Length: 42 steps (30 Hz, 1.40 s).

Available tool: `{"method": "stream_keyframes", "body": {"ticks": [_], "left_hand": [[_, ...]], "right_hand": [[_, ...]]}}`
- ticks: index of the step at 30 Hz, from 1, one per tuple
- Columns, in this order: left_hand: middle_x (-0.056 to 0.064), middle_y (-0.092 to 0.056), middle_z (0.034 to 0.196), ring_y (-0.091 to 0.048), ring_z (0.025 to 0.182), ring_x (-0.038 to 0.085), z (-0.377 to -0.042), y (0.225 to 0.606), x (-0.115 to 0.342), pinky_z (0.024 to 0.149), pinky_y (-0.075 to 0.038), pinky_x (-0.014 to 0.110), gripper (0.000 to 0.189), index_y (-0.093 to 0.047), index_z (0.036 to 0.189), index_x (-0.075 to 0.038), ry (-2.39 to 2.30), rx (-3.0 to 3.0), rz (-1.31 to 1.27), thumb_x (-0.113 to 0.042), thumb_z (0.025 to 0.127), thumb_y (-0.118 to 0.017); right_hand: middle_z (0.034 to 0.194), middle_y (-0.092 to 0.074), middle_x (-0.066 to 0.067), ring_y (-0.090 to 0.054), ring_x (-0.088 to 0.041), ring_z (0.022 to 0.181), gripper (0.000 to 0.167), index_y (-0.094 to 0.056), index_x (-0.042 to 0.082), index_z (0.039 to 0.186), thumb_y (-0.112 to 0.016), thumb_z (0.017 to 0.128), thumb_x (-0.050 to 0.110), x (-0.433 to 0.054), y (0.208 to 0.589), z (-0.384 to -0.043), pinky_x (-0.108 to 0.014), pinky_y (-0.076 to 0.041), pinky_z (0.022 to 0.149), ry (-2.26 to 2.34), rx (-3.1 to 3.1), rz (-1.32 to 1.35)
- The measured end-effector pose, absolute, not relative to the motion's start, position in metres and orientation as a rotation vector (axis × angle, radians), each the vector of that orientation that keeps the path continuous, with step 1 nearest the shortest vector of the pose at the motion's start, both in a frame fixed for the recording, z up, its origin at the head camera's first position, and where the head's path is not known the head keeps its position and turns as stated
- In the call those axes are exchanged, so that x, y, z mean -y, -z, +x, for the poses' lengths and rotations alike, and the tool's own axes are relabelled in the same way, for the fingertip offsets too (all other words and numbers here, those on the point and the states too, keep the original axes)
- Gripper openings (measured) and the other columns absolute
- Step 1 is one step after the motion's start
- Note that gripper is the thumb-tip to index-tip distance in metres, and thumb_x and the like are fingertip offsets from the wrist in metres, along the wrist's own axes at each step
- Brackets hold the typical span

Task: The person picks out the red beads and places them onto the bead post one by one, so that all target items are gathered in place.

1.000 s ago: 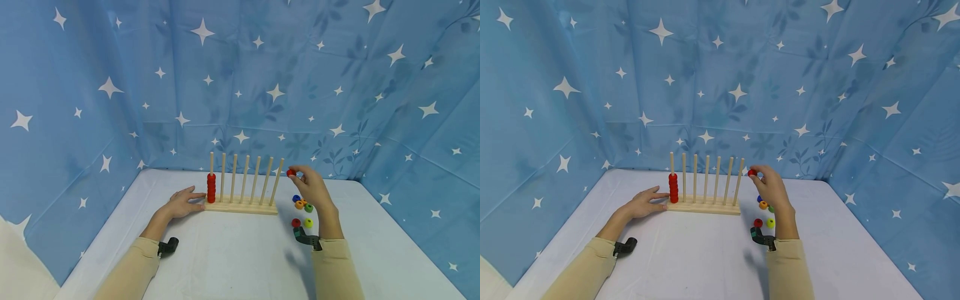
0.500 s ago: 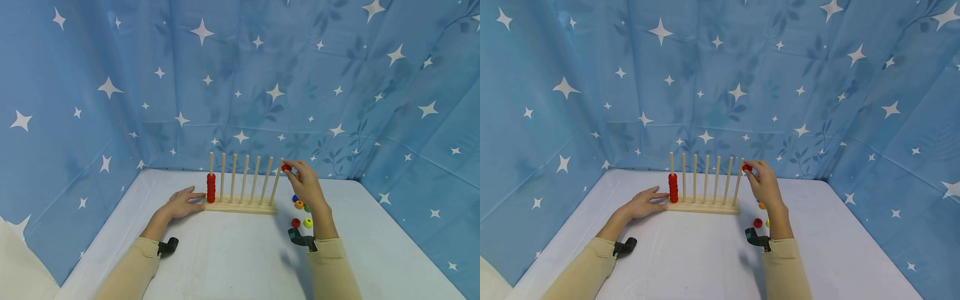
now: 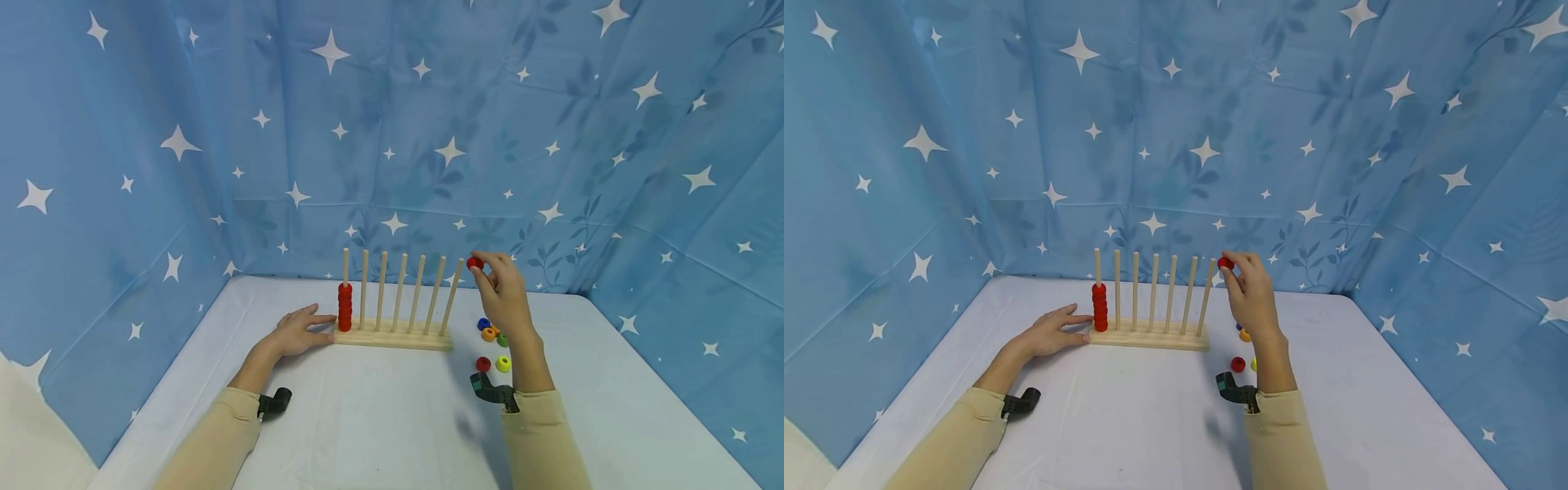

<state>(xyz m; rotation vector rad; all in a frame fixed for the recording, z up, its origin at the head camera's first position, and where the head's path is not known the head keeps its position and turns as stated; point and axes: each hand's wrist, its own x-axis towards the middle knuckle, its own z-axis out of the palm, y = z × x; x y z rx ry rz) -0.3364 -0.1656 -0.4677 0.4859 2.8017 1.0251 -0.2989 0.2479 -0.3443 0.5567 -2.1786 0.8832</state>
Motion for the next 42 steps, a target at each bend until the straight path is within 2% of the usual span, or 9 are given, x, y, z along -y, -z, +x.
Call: {"method": "stream_keyframes", "body": {"ticks": [13, 20, 27, 34, 42], "left_hand": [[0.024, -0.024, 0.17, -0.014, 0.157, 0.053, -0.337, 0.469, 0.166, 0.121, -0.009, 0.075, 0.06, -0.061, 0.148, -0.021, -1.029, -2.798, 0.478, -0.048, 0.096, -0.072], [0.023, -0.023, 0.171, -0.012, 0.156, 0.054, -0.337, 0.47, 0.166, 0.12, -0.01, 0.077, 0.061, -0.061, 0.149, -0.021, -1.037, -2.784, 0.462, -0.049, 0.096, -0.072], [0.023, -0.022, 0.171, -0.01, 0.157, 0.053, -0.336, 0.47, 0.165, 0.121, -0.007, 0.076, 0.061, -0.06, 0.15, -0.021, -1.045, -2.77, 0.454, -0.048, 0.096, -0.072], [0.024, -0.023, 0.171, -0.012, 0.158, 0.051, -0.337, 0.469, 0.166, 0.122, -0.006, 0.075, 0.06, -0.061, 0.149, -0.02, -1.044, -2.784, 0.475, -0.047, 0.096, -0.072], [0.024, -0.023, 0.17, -0.012, 0.157, 0.052, -0.337, 0.468, 0.167, 0.121, -0.006, 0.076, 0.059, -0.061, 0.149, -0.02, -1.036, -2.79, 0.485, -0.046, 0.097, -0.072]], "right_hand": [[0.116, -0.067, -0.017, -0.035, -0.008, 0.055, 0.034, -0.069, 0.001, 0.132, -0.071, 0.098, 0.004, -0.228, 0.337, -0.296, -0.018, -0.03, 0.05, -0.879, 2.009, 0.685], [0.107, -0.069, -0.013, -0.035, -0.007, 0.055, 0.031, -0.069, -0.001, 0.126, -0.074, 0.096, 0.002, -0.21, 0.343, -0.301, -0.018, -0.029, 0.05, -0.906, 1.948, 0.75], [0.117, -0.071, -0.015, -0.036, -0.008, 0.055, 0.028, -0.072, 0.0, 0.125, -0.072, 0.098, 0.005, -0.187, 0.346, -0.303, -0.018, -0.032, 0.051, -0.942, 1.94, 0.814], [0.119, -0.071, -0.014, -0.039, -0.009, 0.056, 0.029, -0.073, 0.005, 0.127, -0.072, 0.098, 0.005, -0.167, 0.346, -0.306, -0.021, -0.033, 0.051, -1.047, 1.94, 0.806], [0.116, -0.068, -0.027, -0.036, -0.013, 0.056, 0.03, -0.07, -0.008, 0.123, -0.069, 0.094, -0.01, -0.142, 0.34, -0.301, -0.021, -0.03, 0.052, -1.116, 1.926, 0.811]]}}
